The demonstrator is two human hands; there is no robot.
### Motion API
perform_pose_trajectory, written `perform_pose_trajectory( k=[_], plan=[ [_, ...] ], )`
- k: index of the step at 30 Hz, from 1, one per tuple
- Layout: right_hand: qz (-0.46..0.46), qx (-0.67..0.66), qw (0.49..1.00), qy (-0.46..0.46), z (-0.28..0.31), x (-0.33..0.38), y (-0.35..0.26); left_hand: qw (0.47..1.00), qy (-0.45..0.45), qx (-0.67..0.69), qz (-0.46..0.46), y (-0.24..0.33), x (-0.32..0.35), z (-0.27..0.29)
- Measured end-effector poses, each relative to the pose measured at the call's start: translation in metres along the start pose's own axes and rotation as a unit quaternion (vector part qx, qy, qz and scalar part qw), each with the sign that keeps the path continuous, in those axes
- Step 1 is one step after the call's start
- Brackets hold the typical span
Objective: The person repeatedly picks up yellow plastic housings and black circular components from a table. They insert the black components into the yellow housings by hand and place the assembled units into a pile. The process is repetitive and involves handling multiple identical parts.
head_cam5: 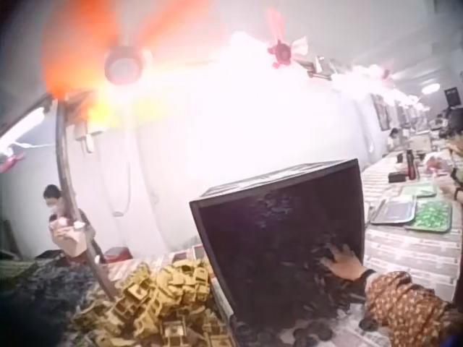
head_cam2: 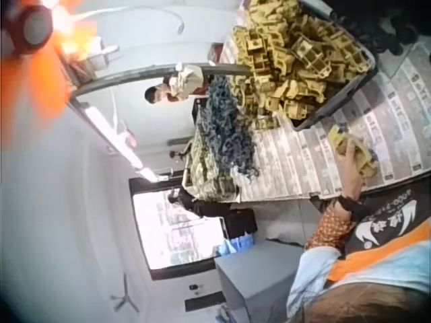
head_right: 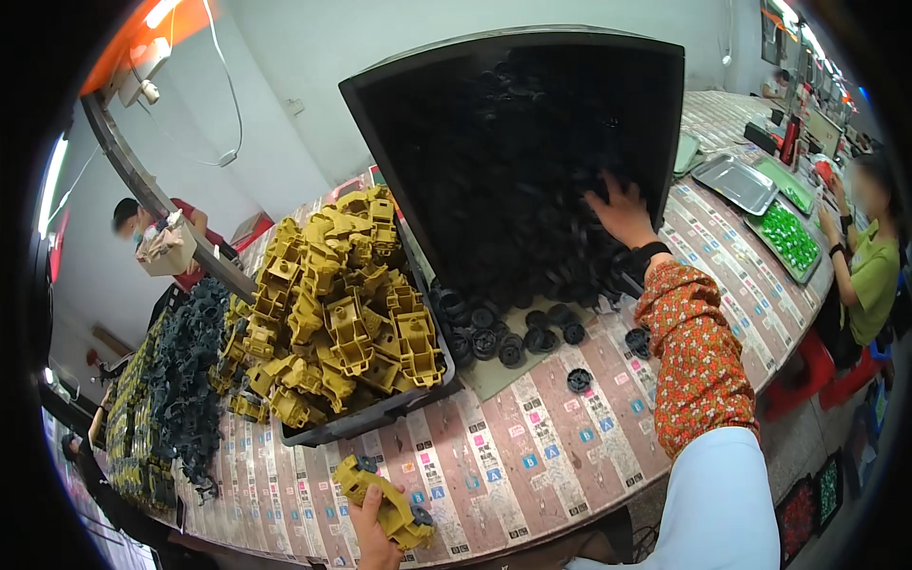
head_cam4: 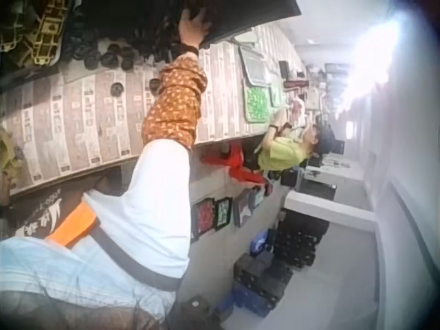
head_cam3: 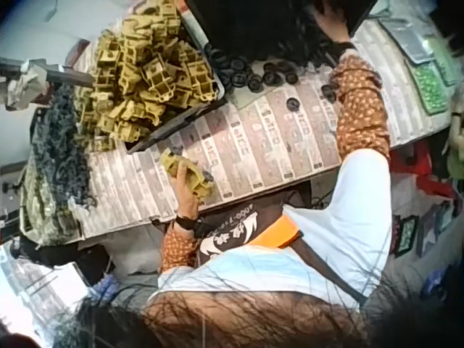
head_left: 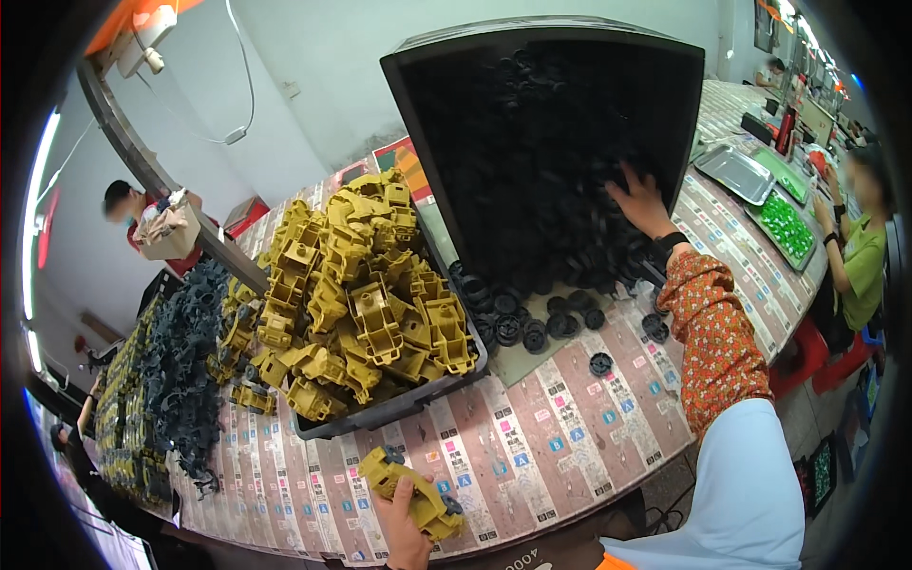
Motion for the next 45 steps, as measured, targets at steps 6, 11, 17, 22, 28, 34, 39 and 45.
perform_pose_trajectory(
  k=[6,11,17,22,28,34,39,45],
  plan=[
    [-0.024,0.021,0.999,0.022,-0.041,0.032,-0.025,1.0,0.011,-0.006,-0.005,-0.008,0.007,0.009],
    [0.0,-0.022,0.999,0.028,-0.036,0.068,-0.049,0.999,0.018,-0.03,-0.01,-0.007,0.008,0.005],
    [0.041,-0.005,0.999,0.004,-0.033,0.118,-0.069,0.999,0.005,-0.029,-0.021,-0.012,0.006,0.008],
    [0.094,-0.04,0.995,-0.005,-0.031,0.161,-0.095,0.999,0.007,-0.04,-0.027,-0.013,0.007,0.012],
    [0.187,-0.007,0.974,-0.13,-0.029,0.211,-0.123,0.999,0.009,-0.035,-0.033,-0.016,0.005,0.012],
    [0.256,-0.049,0.947,-0.188,-0.003,0.234,-0.132,0.998,0.007,-0.033,-0.049,-0.023,0.002,0.024],
    [0.209,-0.152,0.965,0.038,0.074,0.163,-0.037,0.999,0.004,-0.009,-0.043,-0.023,0.005,0.025],
    [-0.163,0.213,0.963,-0.001,0.099,0.115,0.224,0.998,0.004,-0.039,-0.042,-0.017,0.011,0.025]
  ],
)
Point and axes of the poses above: each hand's wrist, its own x-axis away from the middle knuckle, its own z-axis out of the back of the hand, y = z × x, the point moved 6 cm from there along -x, towards the middle knuckle
